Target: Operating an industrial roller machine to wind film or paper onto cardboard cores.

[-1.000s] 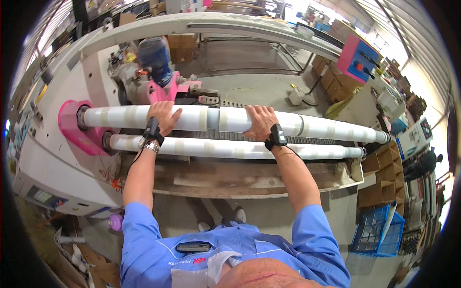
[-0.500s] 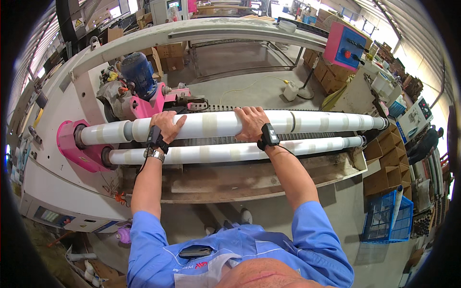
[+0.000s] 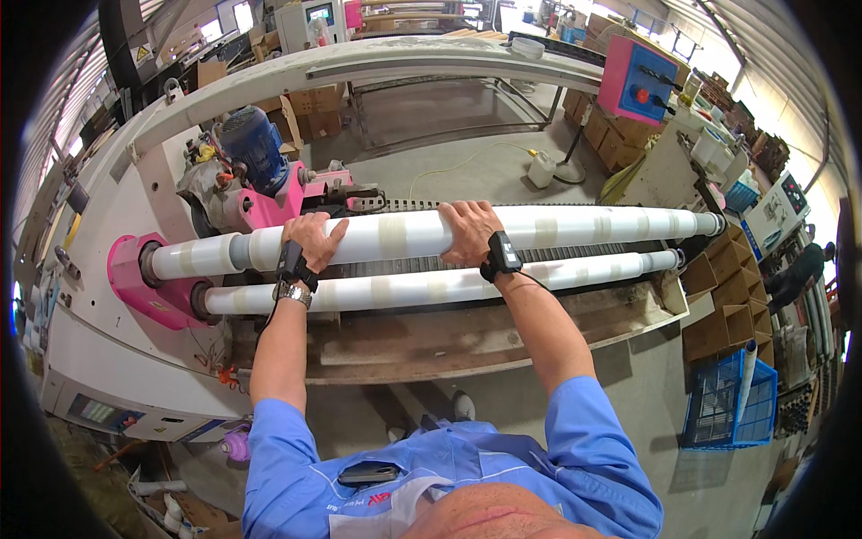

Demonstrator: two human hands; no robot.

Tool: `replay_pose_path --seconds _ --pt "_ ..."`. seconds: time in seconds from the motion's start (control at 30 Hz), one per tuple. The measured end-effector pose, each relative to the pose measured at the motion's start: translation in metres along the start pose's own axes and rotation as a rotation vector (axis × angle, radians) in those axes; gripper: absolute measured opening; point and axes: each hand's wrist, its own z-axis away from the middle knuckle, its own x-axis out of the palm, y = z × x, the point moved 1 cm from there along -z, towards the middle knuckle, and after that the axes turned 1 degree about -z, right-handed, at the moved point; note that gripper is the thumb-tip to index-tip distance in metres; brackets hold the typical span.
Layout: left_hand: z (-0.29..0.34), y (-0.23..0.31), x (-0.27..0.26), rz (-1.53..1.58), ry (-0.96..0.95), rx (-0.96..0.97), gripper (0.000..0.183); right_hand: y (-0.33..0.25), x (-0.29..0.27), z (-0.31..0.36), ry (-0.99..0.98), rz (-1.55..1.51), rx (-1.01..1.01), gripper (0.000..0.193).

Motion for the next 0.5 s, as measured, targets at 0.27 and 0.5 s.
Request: replay_pose_path --seconds 0.27,0.5 --pt "-0.0009 -0.0003 -0.0012 -0.006 -0.029 -0.015 0.062 -0.0019 0.0000 0.0001 0.022 0.000 -0.007 0.075" --pt "-0.0019 0.0002 -0.0035 -0.021 -0.043 -0.031 0.062 -0.0026 0.0031 0.0003 0.050 0.022 0.006 0.075"
